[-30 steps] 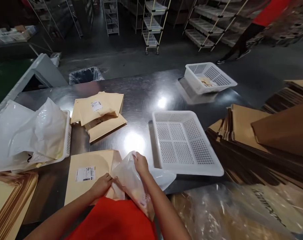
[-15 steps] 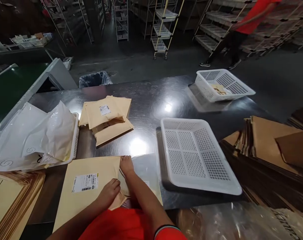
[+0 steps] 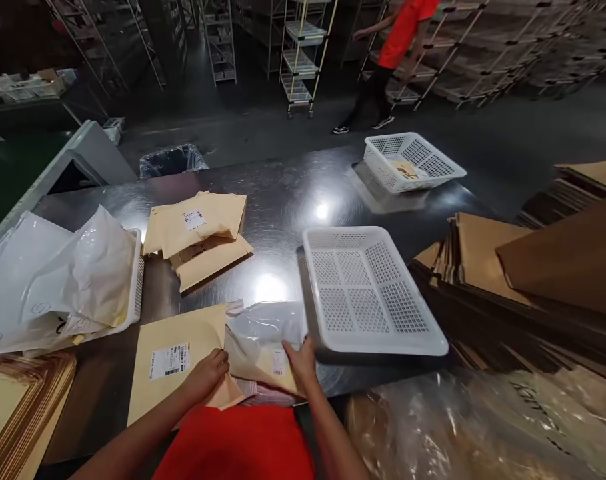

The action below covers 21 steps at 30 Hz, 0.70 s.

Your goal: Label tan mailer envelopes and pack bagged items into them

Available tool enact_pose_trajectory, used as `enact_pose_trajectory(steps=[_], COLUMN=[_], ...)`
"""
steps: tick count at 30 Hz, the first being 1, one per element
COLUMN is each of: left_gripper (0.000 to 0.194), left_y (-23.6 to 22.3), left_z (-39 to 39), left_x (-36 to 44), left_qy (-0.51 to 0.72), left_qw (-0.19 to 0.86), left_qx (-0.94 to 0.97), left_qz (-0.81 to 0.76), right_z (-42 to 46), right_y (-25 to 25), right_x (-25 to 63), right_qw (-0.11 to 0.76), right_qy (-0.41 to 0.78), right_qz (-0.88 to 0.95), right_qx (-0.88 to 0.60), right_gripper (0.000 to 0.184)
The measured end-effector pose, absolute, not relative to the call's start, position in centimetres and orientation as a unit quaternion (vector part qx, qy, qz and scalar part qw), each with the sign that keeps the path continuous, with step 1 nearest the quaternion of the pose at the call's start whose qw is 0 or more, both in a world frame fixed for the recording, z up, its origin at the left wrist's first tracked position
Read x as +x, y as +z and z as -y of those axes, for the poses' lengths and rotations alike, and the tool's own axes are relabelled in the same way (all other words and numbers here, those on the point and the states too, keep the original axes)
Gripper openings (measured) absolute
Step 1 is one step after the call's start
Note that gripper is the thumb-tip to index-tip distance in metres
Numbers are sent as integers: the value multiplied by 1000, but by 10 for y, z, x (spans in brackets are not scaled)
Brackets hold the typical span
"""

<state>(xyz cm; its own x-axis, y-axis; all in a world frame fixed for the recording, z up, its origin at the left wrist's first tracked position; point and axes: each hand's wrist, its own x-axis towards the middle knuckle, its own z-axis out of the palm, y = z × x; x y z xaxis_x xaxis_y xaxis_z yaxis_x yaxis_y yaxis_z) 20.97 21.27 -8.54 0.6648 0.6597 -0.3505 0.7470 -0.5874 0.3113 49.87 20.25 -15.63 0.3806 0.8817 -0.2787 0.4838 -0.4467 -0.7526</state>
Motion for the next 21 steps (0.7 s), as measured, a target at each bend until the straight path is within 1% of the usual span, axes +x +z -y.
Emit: enact_pose_trajectory(steps=[3,5,10,14,16,18,21], left_gripper=[22,22,22,19,17,18,19], left_y=[-83,-81,-77,-80,-80,-78,-71], left_z=[-221,-227,-235,-227,-222,-219,-220], left_x=[212,209,205,238,256,263,258], left_qy=[-91,-84,-71,-39,-18,5,37], left_qw=[204,190,150,136,134,130,118], left_qx=[894,903,925,944,954,959,958], left_qz=[-389,-377,-341,-297,-269,-252,-257], right_z=[-211,-221,-235,-240,-244,-247,-247], right_y=[-154,-145,-123,-114,-112,-112,-115], right_x=[499,507,526,494,472,456,444], right_qw=[311,320,319,297,282,277,309], right_qy=[445,487,514,543,562,576,608], right_qz=[482,501,513,545,559,567,519], right_qx=[-687,-640,-609,-566,-540,-520,-516], right_gripper=[56,53,40,34,36,43,58])
